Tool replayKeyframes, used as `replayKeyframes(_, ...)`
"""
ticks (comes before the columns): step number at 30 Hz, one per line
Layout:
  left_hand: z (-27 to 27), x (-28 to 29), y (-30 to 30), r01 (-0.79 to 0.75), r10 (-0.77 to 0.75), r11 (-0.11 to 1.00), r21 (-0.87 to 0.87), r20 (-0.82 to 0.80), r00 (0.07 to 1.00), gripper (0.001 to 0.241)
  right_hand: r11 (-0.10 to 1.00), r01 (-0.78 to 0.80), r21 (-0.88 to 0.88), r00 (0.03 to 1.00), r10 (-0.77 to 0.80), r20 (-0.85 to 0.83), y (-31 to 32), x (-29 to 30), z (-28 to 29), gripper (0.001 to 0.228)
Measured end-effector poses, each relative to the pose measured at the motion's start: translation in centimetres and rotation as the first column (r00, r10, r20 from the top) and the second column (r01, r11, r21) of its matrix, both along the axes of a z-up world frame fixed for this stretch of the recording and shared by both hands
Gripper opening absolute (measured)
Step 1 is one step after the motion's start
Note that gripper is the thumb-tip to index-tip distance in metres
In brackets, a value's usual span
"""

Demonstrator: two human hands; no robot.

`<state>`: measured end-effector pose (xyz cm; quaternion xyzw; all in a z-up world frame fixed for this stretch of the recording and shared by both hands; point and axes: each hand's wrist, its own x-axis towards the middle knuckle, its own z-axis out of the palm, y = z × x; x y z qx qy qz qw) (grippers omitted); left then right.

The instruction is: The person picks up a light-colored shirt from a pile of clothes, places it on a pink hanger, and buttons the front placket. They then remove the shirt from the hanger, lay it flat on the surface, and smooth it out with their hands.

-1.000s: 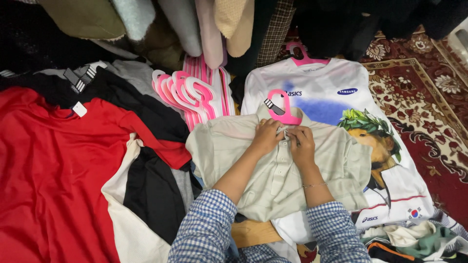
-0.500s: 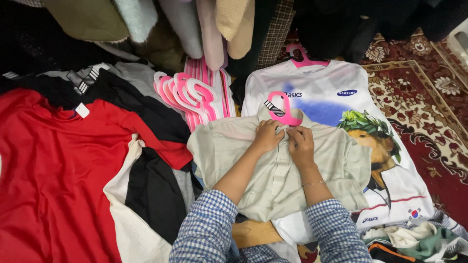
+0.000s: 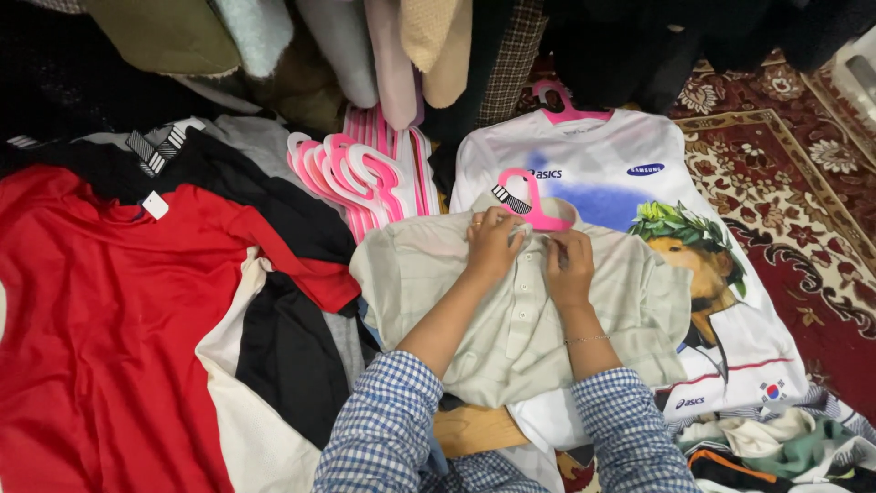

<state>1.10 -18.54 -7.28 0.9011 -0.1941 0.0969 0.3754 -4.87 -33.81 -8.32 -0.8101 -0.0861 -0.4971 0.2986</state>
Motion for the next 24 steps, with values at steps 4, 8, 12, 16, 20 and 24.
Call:
replayKeyframes(4,-0.2,-1.1,0.1,0.003,-0.006,1.0,0.024,0.135,0.991,0.056,0.996,-0.072,0.048,0.997,0.073,-0.022,0.5,-0.9,0.4,0.022)
replayKeyframes(8,-2.2,-1.6,-0.2,0.102,-0.065,0.975,-0.198,0.185,0.981,0.024,0.997,-0.065,0.05,0.987,0.072,-0.145,1.2,-1.9,0.6,0.016)
replayKeyframes(12,-3.3,-2.4,0.2,0.069,-0.069,0.941,-0.331,0.011,0.998,0.015,0.982,-0.083,0.169,0.933,0.136,-0.333,2.4,-3.2,0.5,0.013)
replayKeyframes(16,-3.1,-4.1,1.5,0.099,-0.133,0.951,-0.291,-0.097,0.986,0.041,0.98,-0.059,0.188,0.901,0.133,-0.412,2.7,-3.0,-0.5,0.037)
replayKeyframes(20,-3.0,-4.7,2.1,0.198,-0.214,0.96,-0.196,-0.064,0.975,0.05,0.988,0.002,0.155,0.895,0.067,-0.44,2.4,-2.9,-1.6,0.033)
replayKeyframes(24,-3.3,-5.8,2.0,0.198,-0.193,0.98,-0.029,0.129,0.973,0.054,0.994,0.057,0.088,0.905,-0.014,-0.426,2.4,-3.2,-2.2,0.022)
